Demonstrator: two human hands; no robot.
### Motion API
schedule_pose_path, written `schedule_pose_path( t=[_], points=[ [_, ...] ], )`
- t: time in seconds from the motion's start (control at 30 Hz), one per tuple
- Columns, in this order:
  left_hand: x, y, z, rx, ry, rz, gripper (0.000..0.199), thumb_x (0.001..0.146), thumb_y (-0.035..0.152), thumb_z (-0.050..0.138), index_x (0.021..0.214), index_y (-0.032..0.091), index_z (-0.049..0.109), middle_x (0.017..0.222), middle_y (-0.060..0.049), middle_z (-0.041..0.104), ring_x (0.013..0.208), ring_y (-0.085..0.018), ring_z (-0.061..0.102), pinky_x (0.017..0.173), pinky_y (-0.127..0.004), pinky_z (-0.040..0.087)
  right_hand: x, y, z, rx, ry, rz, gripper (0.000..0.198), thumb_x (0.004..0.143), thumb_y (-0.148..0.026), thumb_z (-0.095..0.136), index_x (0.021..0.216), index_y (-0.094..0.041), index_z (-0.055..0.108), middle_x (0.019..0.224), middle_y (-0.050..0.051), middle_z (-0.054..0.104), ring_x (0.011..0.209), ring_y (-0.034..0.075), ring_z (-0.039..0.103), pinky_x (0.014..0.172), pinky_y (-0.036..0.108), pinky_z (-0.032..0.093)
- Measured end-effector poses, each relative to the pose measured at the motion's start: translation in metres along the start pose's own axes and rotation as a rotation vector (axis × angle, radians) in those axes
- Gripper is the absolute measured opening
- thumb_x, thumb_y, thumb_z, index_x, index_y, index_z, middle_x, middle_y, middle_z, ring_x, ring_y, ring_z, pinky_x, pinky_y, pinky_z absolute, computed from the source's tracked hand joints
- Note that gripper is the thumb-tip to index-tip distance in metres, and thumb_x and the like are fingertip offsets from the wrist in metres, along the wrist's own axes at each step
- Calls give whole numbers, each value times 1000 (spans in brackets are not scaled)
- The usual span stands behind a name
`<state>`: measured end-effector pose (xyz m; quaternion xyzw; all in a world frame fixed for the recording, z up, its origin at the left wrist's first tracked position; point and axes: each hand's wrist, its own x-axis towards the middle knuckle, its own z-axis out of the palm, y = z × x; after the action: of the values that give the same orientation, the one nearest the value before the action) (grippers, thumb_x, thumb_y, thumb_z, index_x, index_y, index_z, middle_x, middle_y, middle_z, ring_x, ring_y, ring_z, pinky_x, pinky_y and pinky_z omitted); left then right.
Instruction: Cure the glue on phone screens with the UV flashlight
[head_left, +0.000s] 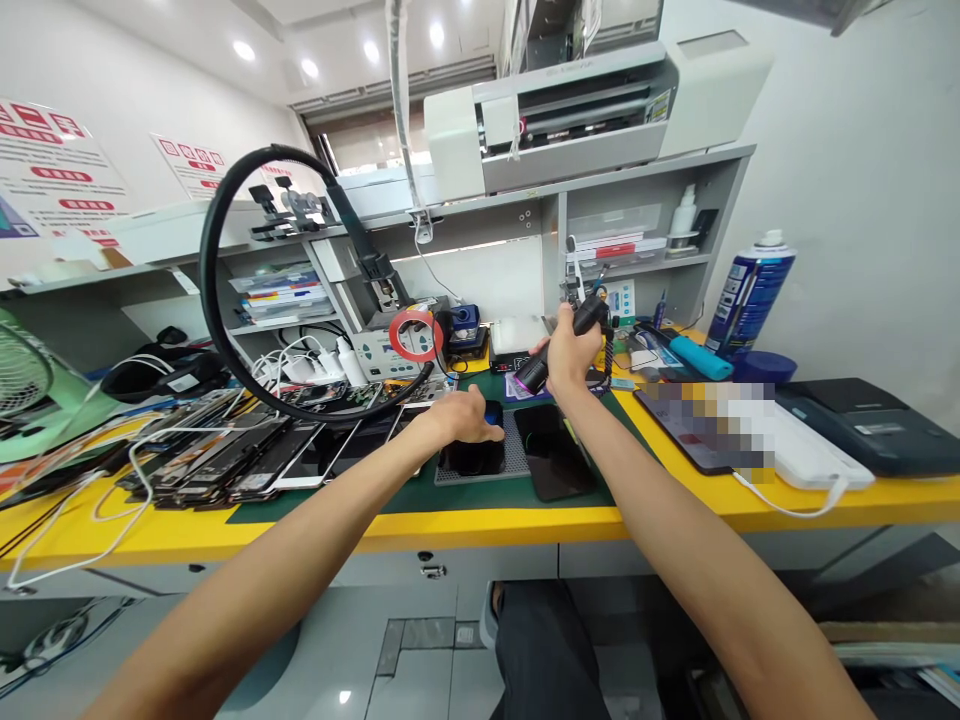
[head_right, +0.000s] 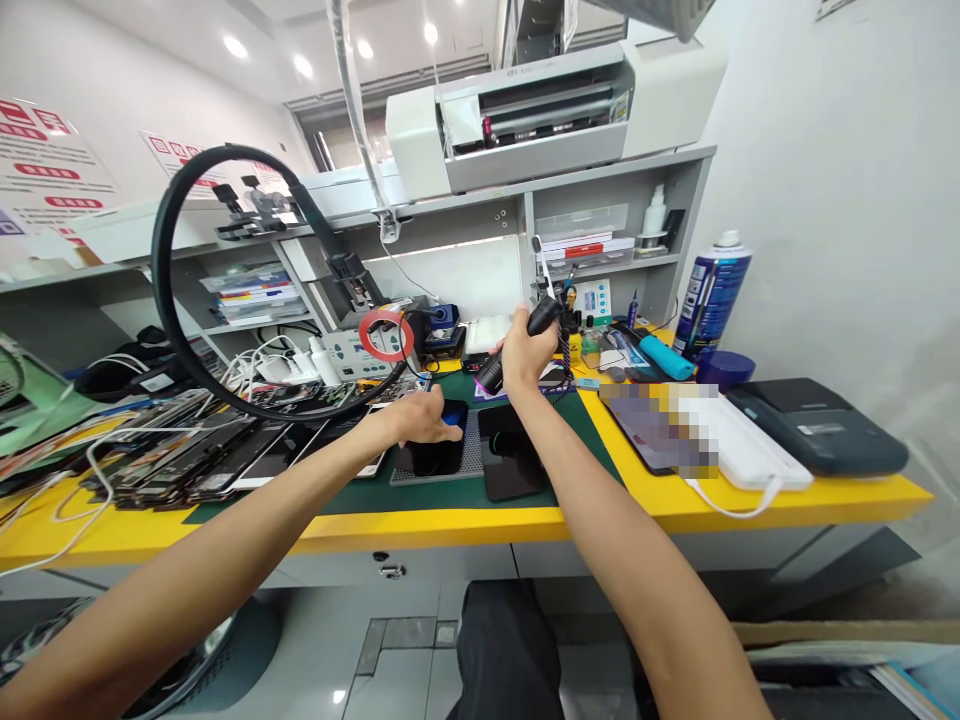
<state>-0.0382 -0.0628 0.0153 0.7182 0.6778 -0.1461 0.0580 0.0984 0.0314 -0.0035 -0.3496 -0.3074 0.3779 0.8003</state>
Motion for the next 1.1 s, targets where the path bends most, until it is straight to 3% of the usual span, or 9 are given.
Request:
schedule_pose_path(
  t=[0.13, 0.27, 0.37, 0.57, 0.77, 0.93, 1.1],
  points=[
    [2, -2, -3, -36, -20, -16, 91, 82, 54, 65, 150, 2, 32, 131, -29, 60, 112, -37, 65, 83, -35, 55, 0, 0, 0, -16, 9, 10, 34, 85, -46, 60, 107, -21, 51, 57, -6, 53, 39, 18, 56, 39, 31, 48],
    [7, -6, -2, -110, -69, -59, 109, 81, 54, 65, 157, 0, 11, 135, -32, 56, 95, -35, 71, 68, -34, 57, 0, -2, 0, -4, 15, 30, 33, 85, -44, 61, 108, -22, 51, 58, -6, 54, 40, 18, 57, 38, 31, 47],
    [11, -9, -1, -175, -95, -103, 118, 78, 60, 65, 158, -1, 2, 143, -33, 48, 94, -34, 71, 59, -32, 57, 1, -2, -1, 16, 23, 57, 34, 84, -43, 62, 107, -22, 50, 60, -5, 56, 41, 19, 57, 38, 31, 47],
    [12, -9, -3, -233, -137, -168, 114, 77, 64, 66, 157, 0, 15, 139, -35, 50, 87, -32, 72, 56, -33, 58, 4, 1, -1, 37, 56, 87, 32, 83, -40, 62, 107, -21, 50, 64, -4, 58, 40, 18, 57, 37, 31, 47],
    [14, -7, -3, -204, -131, -145, 100, 74, 68, 66, 149, 6, 41, 155, -31, 31, 88, -36, 71, 55, -36, 58, 6, 0, -1, 33, 69, 110, 31, 82, -39, 62, 106, -22, 51, 57, -6, 54, 43, 19, 59, 40, 31, 50],
    [15, -7, -2, -209, -151, -130, 94, 75, 66, 63, 144, 5, 47, 145, -30, 46, 81, -35, 73, 53, -38, 59, 8, 1, -1, 22, 81, 104, 32, 82, -39, 62, 106, -22, 51, 57, -6, 54, 41, 19, 58, 38, 32, 49],
    [9, 1, -8, -200, -165, -109, 94, 77, 67, 59, 146, 4, 45, 158, -30, 25, 78, -33, 73, 50, -35, 59, 9, 3, -1, 29, 61, 99, 33, 83, -40, 60, 108, -22, 50, 61, -5, 56, 40, 18, 56, 37, 31, 48]
  ],
)
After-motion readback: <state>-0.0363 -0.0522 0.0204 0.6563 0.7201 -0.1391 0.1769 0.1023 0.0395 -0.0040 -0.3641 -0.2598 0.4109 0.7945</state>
